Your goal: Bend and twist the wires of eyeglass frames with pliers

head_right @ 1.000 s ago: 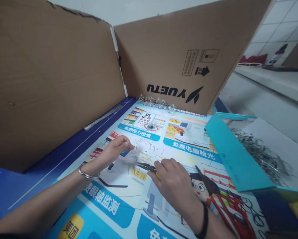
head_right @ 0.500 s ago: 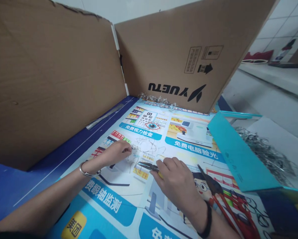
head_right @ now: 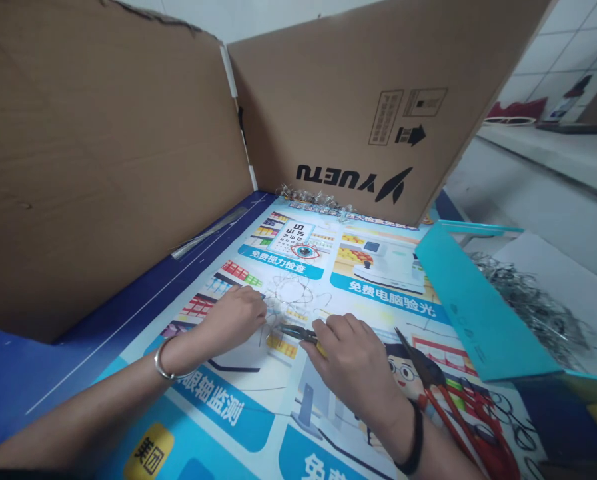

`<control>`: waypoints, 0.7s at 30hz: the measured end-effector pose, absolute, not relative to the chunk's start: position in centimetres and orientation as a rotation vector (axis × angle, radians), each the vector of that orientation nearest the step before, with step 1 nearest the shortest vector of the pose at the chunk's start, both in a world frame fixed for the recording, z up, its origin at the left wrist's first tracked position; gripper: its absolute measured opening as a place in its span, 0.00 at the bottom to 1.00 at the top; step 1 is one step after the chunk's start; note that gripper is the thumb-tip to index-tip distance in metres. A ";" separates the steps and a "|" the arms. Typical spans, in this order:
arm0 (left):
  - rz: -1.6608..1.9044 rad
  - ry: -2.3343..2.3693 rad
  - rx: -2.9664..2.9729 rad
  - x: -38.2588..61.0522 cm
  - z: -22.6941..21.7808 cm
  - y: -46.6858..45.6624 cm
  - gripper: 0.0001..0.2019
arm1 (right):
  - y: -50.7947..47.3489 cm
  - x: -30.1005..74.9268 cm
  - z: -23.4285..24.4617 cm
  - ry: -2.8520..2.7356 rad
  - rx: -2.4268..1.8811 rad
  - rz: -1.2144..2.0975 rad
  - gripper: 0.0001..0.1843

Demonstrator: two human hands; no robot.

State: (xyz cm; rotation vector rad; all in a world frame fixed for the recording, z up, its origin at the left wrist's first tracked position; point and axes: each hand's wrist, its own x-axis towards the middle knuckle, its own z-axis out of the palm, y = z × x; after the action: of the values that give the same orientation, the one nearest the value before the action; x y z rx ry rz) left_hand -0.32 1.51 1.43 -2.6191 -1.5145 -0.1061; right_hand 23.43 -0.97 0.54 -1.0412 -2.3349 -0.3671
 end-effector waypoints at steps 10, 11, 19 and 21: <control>-0.033 -1.426 -2.634 0.0 1.0 1.1 0.06 | -1.0 23.3 0.4 -2.344 -1.039 -0.362 0.12; -0.035 -1.422 -2.636 0.0 0.9 1.1 0.06 | -0.9 23.3 0.4 -2.343 -1.036 -0.362 0.12; -0.081 -1.434 -2.675 -0.1 1.2 1.2 0.09 | -0.9 23.4 0.3 -2.354 -1.069 -0.372 0.12; -0.106 -1.535 -2.680 0.0 1.7 1.0 0.10 | -0.9 23.5 0.4 -2.359 -1.083 -0.377 0.12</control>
State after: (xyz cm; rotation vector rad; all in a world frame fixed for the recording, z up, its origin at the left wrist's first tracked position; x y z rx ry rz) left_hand 0.04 0.99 1.67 -2.6797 -1.5354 -0.1061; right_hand 23.49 -0.87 0.37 -1.0834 -2.3588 -0.3766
